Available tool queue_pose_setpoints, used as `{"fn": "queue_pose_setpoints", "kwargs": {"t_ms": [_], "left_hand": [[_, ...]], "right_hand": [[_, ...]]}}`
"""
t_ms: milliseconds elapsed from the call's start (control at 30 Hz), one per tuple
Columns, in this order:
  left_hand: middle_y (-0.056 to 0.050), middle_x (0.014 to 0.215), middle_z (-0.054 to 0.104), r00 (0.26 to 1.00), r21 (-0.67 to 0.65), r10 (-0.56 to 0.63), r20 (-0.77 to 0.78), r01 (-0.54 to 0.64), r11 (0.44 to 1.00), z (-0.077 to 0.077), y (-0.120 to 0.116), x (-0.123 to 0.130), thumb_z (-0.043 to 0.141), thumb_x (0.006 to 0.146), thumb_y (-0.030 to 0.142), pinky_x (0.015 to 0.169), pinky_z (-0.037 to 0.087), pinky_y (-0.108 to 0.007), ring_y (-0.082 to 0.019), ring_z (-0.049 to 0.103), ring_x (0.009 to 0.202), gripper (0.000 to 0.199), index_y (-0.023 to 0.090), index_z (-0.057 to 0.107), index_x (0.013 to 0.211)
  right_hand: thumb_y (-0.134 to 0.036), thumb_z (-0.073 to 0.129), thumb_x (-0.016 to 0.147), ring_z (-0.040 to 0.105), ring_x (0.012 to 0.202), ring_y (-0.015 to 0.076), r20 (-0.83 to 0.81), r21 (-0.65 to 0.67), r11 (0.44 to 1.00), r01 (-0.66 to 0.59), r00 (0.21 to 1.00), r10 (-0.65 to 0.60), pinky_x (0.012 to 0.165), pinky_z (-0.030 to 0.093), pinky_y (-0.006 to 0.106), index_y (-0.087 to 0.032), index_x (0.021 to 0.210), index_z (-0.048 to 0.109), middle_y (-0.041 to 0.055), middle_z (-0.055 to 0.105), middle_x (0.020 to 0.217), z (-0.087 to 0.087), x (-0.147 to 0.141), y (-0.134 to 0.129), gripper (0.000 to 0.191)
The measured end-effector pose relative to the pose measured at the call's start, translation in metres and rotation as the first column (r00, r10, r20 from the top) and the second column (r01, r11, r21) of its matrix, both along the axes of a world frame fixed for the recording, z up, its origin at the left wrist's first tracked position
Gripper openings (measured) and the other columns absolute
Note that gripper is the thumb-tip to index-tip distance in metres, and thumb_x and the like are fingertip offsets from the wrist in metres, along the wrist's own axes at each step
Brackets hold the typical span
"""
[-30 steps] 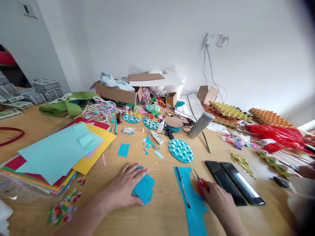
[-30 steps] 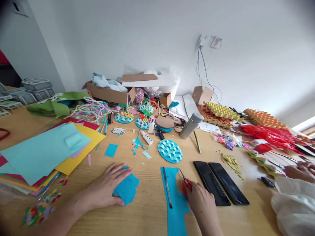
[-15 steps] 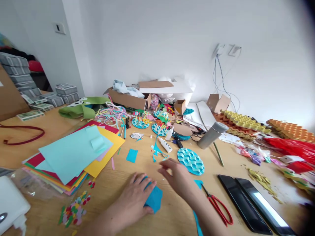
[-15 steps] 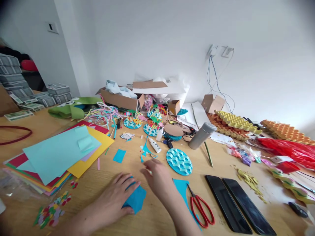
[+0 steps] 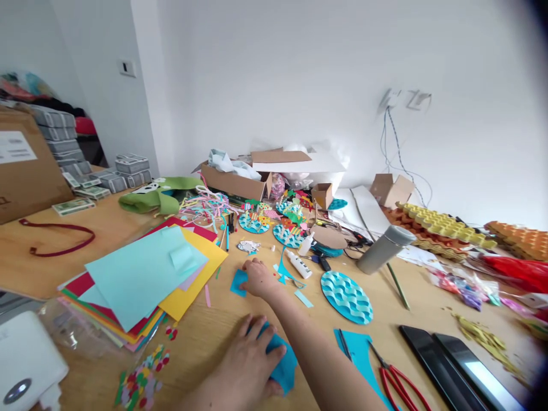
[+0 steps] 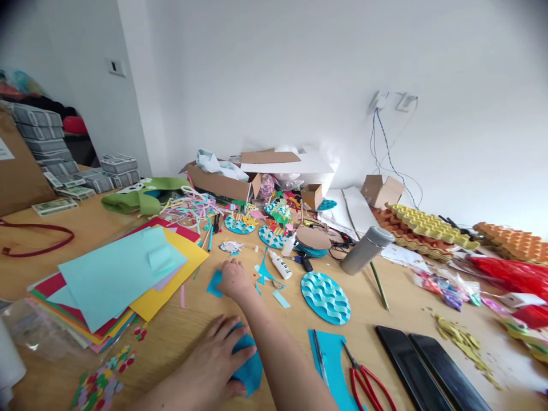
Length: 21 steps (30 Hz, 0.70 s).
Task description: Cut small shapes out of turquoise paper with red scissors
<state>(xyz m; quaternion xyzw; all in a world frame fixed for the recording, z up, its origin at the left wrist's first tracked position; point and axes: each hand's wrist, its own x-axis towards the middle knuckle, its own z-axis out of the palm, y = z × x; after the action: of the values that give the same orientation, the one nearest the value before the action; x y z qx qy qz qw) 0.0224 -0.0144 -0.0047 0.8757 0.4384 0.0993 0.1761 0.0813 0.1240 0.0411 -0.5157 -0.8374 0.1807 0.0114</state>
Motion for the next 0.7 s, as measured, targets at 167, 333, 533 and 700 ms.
{"fn": "queue_pose_setpoints", "kwargs": {"t_ms": [167,333,533,700], "left_hand": [[-0.01,0.137,0.052,0.999,0.044,0.04,0.03,-0.041,0.998,0.002,0.003,-0.002,0.061,0.081,0.048,0.107,0.029,-0.059,-0.034,0.041,0.13,0.049,0.03,0.057,0.126],[-0.012,0.138,0.051,0.984,0.063,0.115,0.134,-0.124,0.99,0.01,0.006,-0.008,0.07,0.069,0.056,0.109,0.025,-0.061,-0.039,0.034,0.133,0.065,0.026,0.058,0.125],[-0.011,0.094,0.063,0.724,0.009,0.414,0.552,-0.501,0.865,0.02,0.015,-0.017,0.052,0.086,0.045,0.084,0.049,-0.042,-0.026,0.059,0.097,0.029,0.018,0.063,0.084],[-0.007,0.091,0.067,0.537,-0.241,0.463,0.706,-0.432,0.869,0.027,0.019,-0.019,0.06,0.079,0.043,0.077,0.05,-0.033,-0.022,0.062,0.088,0.028,0.019,0.064,0.092]], "right_hand": [[-0.03,0.056,0.093,0.061,0.1,0.0216,-0.131,-0.111,0.99,0.082,0.987,-0.097,0.084,0.053,0.042,-0.016,0.12,0.055,0.0089,0.058,0.12,-0.001,0.015,0.004,0.031],[-0.03,0.056,0.093,0.063,0.091,0.0187,-0.304,-0.197,0.971,0.138,0.933,-0.194,0.077,0.054,0.037,-0.014,0.115,0.057,0.0075,0.062,0.111,0.017,0.052,-0.005,0.027],[-0.011,0.048,0.085,0.061,0.061,0.0134,-0.472,-0.142,0.972,0.188,0.85,-0.234,0.056,0.047,0.022,-0.013,0.091,0.063,0.0,0.062,0.064,0.031,0.094,-0.049,0.016],[-0.013,0.052,0.083,0.062,0.065,0.014,-0.525,-0.154,0.982,0.108,0.833,-0.174,0.059,0.046,0.023,-0.016,0.087,0.068,0.001,0.066,0.071,0.035,0.092,-0.089,0.017]]}}
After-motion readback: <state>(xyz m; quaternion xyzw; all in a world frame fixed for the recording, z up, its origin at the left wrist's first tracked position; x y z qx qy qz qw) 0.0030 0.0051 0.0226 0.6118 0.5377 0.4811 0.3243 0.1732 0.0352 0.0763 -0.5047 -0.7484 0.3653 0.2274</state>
